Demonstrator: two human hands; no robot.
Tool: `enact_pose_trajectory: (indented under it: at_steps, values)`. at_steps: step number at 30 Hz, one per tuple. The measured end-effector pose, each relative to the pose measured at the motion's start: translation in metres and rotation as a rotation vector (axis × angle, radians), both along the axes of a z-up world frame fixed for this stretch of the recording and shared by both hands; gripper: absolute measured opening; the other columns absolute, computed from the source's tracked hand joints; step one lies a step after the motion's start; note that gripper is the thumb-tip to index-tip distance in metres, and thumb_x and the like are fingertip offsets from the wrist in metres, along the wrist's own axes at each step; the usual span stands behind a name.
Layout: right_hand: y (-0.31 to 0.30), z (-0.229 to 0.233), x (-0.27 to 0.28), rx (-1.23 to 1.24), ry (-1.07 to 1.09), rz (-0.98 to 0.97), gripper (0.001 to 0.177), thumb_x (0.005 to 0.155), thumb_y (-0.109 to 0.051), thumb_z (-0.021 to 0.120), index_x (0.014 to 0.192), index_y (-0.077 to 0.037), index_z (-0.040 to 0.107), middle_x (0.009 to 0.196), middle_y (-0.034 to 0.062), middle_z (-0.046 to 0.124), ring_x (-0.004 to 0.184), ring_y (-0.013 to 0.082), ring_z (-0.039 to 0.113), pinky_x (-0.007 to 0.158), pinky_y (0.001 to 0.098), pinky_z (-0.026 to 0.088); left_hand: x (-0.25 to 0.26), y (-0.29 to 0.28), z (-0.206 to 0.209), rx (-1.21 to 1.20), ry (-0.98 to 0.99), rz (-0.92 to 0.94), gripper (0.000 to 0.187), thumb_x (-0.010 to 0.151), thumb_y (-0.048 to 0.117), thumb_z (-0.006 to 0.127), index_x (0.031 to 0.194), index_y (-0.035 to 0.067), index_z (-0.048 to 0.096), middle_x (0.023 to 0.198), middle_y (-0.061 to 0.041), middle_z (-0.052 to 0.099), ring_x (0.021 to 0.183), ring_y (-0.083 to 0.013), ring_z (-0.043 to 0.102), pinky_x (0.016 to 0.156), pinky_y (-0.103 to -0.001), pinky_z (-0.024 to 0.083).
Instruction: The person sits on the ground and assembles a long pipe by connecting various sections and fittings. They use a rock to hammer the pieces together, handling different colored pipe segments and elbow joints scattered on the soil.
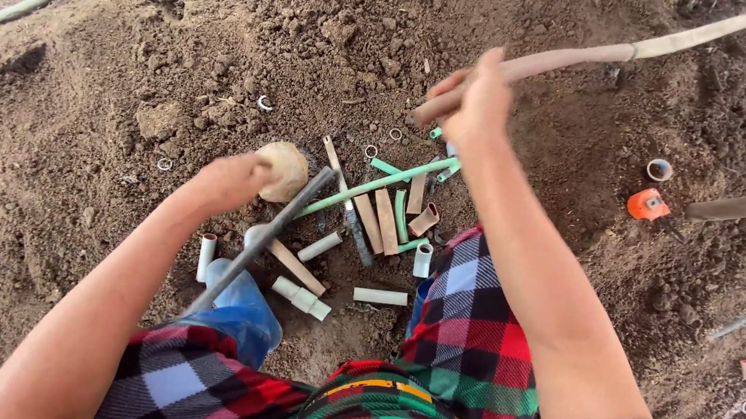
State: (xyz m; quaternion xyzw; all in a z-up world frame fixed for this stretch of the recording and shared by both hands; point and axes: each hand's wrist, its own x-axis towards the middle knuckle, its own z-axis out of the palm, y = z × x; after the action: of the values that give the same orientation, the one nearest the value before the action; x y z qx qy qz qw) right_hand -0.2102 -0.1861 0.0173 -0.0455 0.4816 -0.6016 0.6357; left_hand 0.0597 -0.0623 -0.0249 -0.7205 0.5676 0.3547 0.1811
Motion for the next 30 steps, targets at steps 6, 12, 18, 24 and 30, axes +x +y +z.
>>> enact_pose_trajectory:
  at_steps: [6, 12, 18, 24, 30]
  values:
    - [0.083, -0.068, 0.071, 0.102, 0.196, 0.455, 0.034, 0.086, -0.035, 0.054, 0.085, -0.001, 0.047, 0.071, 0.0167, 0.057, 0.063, 0.0306, 0.066, 0.055, 0.0418, 0.058, -0.026, -0.027, 0.003, -0.517, 0.477, 0.286, 0.057, 0.097, 0.054, 0.037, 0.126, 0.008, 0.056, 0.121, -0.016, 0.059, 0.115, -0.0329, 0.053, 0.096, -0.046, 0.041]
    - [0.171, -0.121, 0.099, 0.171, 0.252, 0.806, 0.032, 0.081, -0.028, 0.064, 0.081, 0.004, 0.060, 0.066, 0.0202, 0.063, 0.057, 0.0335, 0.067, 0.046, 0.0435, 0.057, -0.087, -0.024, 0.003, -0.164, 0.438, -0.014, 0.063, 0.087, 0.055, 0.039, 0.118, 0.006, 0.062, 0.120, -0.023, 0.059, 0.116, -0.0401, 0.053, 0.099, -0.048, 0.041]
    - [0.164, -0.092, 0.092, -0.146, 0.355, 1.472, 0.043, 0.085, -0.033, 0.063, 0.108, 0.004, 0.059, 0.078, 0.0132, 0.064, 0.066, 0.0178, 0.065, 0.055, 0.0260, 0.059, -0.071, -0.022, -0.019, -0.136, 0.303, -0.154, 0.038, 0.095, 0.037, 0.046, 0.118, 0.008, 0.056, 0.103, -0.014, 0.062, 0.100, -0.0269, 0.061, 0.085, -0.041, 0.051]
    - [0.050, -0.111, 0.037, -0.168, 0.595, 0.920, 0.034, 0.078, -0.018, 0.065, 0.104, 0.004, 0.059, 0.070, 0.0195, 0.060, 0.057, 0.0291, 0.067, 0.049, 0.0371, 0.061, 0.003, -0.007, 0.041, -0.316, 0.098, -0.136, 0.030, 0.095, 0.032, 0.053, 0.109, 0.007, 0.058, 0.086, -0.013, 0.063, 0.079, -0.0284, 0.065, 0.072, -0.041, 0.054]
    - [-0.009, -0.139, -0.017, 0.182, 0.311, 0.202, 0.077, 0.082, -0.056, 0.045, 0.131, 0.003, 0.030, 0.112, 0.0173, 0.040, 0.085, 0.0232, 0.055, 0.081, 0.0377, 0.059, 0.050, 0.039, 0.088, -0.390, -0.079, -0.032, 0.031, 0.084, 0.031, 0.066, 0.104, 0.007, 0.066, 0.087, -0.018, 0.068, 0.082, -0.0347, 0.067, 0.074, -0.045, 0.052]
